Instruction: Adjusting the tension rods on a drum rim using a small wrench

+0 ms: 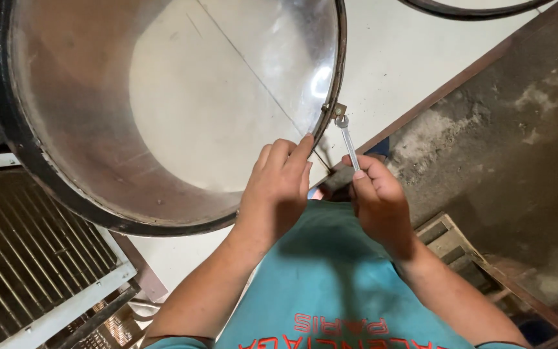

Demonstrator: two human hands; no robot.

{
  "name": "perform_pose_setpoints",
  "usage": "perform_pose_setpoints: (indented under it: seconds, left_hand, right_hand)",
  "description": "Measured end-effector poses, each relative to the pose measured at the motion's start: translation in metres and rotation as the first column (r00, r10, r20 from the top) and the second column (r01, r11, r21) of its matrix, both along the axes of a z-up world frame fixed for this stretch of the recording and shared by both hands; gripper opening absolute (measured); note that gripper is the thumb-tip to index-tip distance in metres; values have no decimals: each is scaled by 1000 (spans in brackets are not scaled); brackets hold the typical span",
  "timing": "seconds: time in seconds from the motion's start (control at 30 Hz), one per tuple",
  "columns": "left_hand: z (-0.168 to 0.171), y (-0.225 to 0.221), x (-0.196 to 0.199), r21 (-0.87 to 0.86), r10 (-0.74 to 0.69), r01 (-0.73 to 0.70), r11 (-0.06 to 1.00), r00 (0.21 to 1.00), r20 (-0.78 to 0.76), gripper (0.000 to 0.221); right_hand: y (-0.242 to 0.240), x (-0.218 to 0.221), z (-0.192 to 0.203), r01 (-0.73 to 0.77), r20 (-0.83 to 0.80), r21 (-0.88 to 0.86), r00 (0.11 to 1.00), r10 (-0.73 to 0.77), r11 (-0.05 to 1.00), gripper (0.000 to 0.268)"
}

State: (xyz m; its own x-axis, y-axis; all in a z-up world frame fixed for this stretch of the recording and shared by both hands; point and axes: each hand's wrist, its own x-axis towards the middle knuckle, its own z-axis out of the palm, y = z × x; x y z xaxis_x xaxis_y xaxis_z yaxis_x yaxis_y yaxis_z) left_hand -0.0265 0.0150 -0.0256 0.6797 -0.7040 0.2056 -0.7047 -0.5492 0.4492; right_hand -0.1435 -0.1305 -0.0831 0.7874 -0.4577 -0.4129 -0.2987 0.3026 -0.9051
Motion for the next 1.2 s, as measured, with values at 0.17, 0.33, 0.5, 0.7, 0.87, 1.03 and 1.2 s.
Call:
perform_pose_setpoints:
  seconds: [0.17, 0.33, 0.5, 0.7, 0.87, 1.03, 1.2]
  left_hand:
    - [-7, 2, 1, -58, -4, 7, 998, 998, 57, 35]
    - [-9, 3, 3, -62, -3, 12, 998, 991, 136, 33]
    - [-10, 2, 5, -68, -9, 18, 998, 990, 137, 33]
    - [-4, 4, 6, -38, -17, 22, 999, 991, 130, 33]
    - [-5, 8, 5, 17, -49, 48, 999, 991, 123, 35]
    - [-3, 5, 3, -21, -32, 33, 999, 998, 50, 34]
    - [-6, 5, 3, -10, -22, 22, 1000, 1000, -5, 37]
  right_hand:
    - [-1, -1, 24, -75, -25, -276, 997, 71, 958, 32]
    - [1, 6, 26, -71, 4, -301, 997, 76, 951, 31]
    - [8, 4, -2, -54, 59, -164, 996, 64, 985, 33]
    - [12, 5, -2, -28, 69, -92, 997, 35, 995, 32]
    - [15, 6, -16, 93, 76, 143, 992, -104, 985, 26]
    - [-21, -1, -32, -7, 60, 150, 998, -2, 989, 25]
    - [-78, 9, -23, -236, 17, 58, 972, 235, 970, 28]
